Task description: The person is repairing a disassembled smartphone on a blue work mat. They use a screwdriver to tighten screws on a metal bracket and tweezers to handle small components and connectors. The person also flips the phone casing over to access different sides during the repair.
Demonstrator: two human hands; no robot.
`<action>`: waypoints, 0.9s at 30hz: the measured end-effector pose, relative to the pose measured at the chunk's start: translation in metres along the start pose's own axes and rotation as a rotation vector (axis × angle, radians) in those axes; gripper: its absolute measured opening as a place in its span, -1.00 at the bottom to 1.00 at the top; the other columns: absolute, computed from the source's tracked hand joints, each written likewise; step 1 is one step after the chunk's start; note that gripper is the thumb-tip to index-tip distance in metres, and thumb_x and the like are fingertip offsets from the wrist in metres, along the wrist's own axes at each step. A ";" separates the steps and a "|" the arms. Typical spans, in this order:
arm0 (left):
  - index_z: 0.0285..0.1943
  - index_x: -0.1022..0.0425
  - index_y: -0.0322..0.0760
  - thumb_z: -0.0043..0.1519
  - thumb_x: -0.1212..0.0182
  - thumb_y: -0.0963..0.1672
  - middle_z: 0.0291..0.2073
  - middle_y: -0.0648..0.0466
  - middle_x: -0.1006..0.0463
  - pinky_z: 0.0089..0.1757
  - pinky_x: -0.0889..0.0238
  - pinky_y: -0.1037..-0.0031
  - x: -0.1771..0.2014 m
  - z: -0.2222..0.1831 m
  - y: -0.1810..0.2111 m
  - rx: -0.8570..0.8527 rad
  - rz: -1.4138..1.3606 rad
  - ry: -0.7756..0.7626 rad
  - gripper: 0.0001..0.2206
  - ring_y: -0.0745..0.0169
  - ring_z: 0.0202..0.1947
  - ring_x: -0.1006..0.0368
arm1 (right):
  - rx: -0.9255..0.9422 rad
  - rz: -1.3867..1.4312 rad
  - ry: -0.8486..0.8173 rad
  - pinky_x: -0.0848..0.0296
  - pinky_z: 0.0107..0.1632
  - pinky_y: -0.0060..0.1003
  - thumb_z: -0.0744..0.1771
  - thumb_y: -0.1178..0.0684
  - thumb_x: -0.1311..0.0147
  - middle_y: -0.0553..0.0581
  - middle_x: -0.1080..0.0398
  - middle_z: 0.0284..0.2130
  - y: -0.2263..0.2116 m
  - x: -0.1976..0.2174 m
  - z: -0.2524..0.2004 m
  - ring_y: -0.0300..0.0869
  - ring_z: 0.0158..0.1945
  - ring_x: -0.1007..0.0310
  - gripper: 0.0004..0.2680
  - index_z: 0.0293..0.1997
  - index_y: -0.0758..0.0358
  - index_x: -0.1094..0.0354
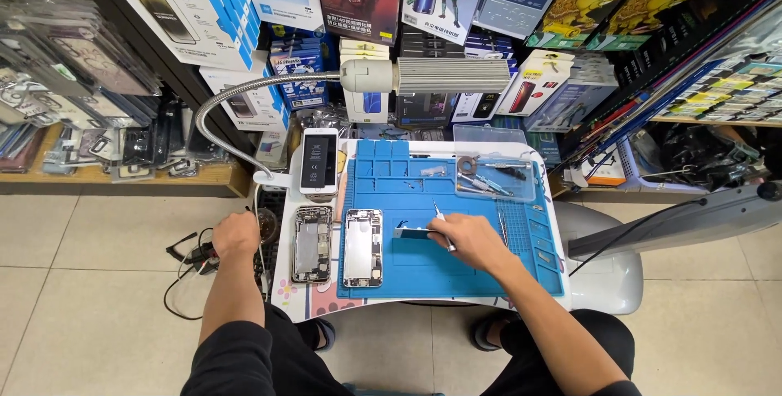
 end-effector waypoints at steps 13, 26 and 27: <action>-0.08 -0.77 -0.25 0.33 -0.12 -0.21 -0.20 -0.04 -0.79 -0.17 -0.56 0.24 -0.032 0.004 -0.012 0.082 -0.089 -0.181 -0.76 0.04 -0.16 -0.72 | -0.036 0.016 0.015 -0.46 -0.38 -0.42 0.40 0.07 0.00 -0.17 -0.25 -0.62 -0.009 0.004 -0.003 -0.28 -0.47 -0.44 -0.84 -0.35 -0.15 -0.16; 0.60 -0.27 -0.20 0.32 -0.08 -0.02 0.53 -0.12 -0.30 0.34 -0.14 0.00 -0.124 0.032 -0.034 0.068 -0.051 -0.638 -0.40 -0.14 0.50 -0.22 | -0.029 0.033 -0.006 -0.40 -0.42 -0.37 0.38 0.15 0.01 -0.15 -0.16 -0.66 -0.014 0.009 -0.002 -0.24 -0.54 -0.36 -0.81 -0.38 -0.13 -0.11; 0.60 -0.28 -0.22 0.33 -0.04 -0.04 0.52 -0.14 -0.30 0.35 -0.13 0.01 -0.124 0.028 -0.033 0.059 -0.050 -0.643 -0.41 -0.16 0.50 -0.22 | -0.029 0.025 -0.016 -0.41 -0.41 -0.36 0.37 0.15 0.01 -0.14 -0.18 -0.66 -0.015 0.010 -0.003 -0.23 -0.53 -0.37 -0.81 -0.37 -0.13 -0.12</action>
Point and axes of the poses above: each hand's wrist, its own z-axis towards the middle knuckle, its own x-axis out of the back of the hand, y = z × x, the point moved 5 cm from there along z, towards the middle knuckle
